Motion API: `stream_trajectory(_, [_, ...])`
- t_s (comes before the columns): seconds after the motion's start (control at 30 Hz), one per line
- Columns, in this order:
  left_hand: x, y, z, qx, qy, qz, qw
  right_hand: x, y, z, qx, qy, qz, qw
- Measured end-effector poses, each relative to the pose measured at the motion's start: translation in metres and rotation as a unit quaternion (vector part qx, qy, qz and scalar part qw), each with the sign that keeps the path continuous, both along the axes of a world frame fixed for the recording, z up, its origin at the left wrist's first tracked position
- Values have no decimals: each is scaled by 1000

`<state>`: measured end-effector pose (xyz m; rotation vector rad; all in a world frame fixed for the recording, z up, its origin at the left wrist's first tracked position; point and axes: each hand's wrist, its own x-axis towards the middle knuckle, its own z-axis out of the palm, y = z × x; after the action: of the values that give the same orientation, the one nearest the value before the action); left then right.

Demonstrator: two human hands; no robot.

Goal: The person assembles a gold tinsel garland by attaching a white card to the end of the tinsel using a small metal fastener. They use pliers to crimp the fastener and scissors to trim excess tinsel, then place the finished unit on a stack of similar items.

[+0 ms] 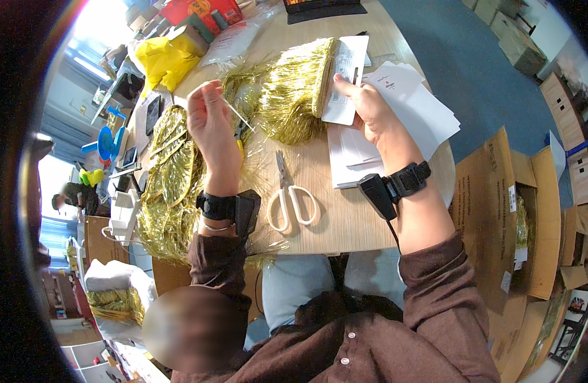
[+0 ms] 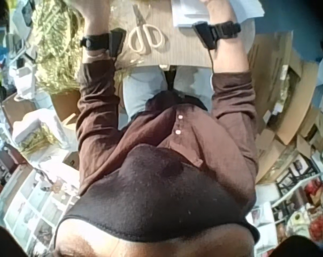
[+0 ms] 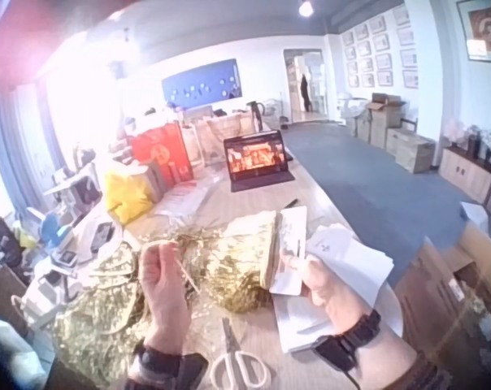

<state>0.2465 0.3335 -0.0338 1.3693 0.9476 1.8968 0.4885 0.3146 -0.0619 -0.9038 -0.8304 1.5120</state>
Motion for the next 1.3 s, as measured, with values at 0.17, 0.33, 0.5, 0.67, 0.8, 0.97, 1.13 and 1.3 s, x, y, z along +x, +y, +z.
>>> stream_trajectory(0.17, [8,-11,7,62,-16,-15,998,3,5,-4,-13,-12,18,1000])
stream_trajectory(0.33, [25,-21,3,106,60,-47,991,-1,4,-5,2,1,-4,1000])
stream_trajectory(0.5, [33,-26,-5,121,105,-65,985,-1,1,-3,-6,-8,-10,1000])
stream_trajectory(0.67, [35,-28,-10,113,126,-88,982,-3,0,-1,4,-11,-10,1000])
stream_trajectory(0.8, [36,-29,-10,129,111,-80,982,-3,1,-1,-2,-17,-16,1000])
stream_trajectory(0.97, [33,-32,-6,155,85,-55,983,-2,0,-2,1,-24,-8,1000])
stream_trajectory(1.13, [35,-30,-10,156,106,-75,979,-2,1,-5,13,-25,-7,1000])
stream_trajectory(1.3, [38,-30,-14,140,124,-86,979,0,3,-5,-8,-31,12,999])
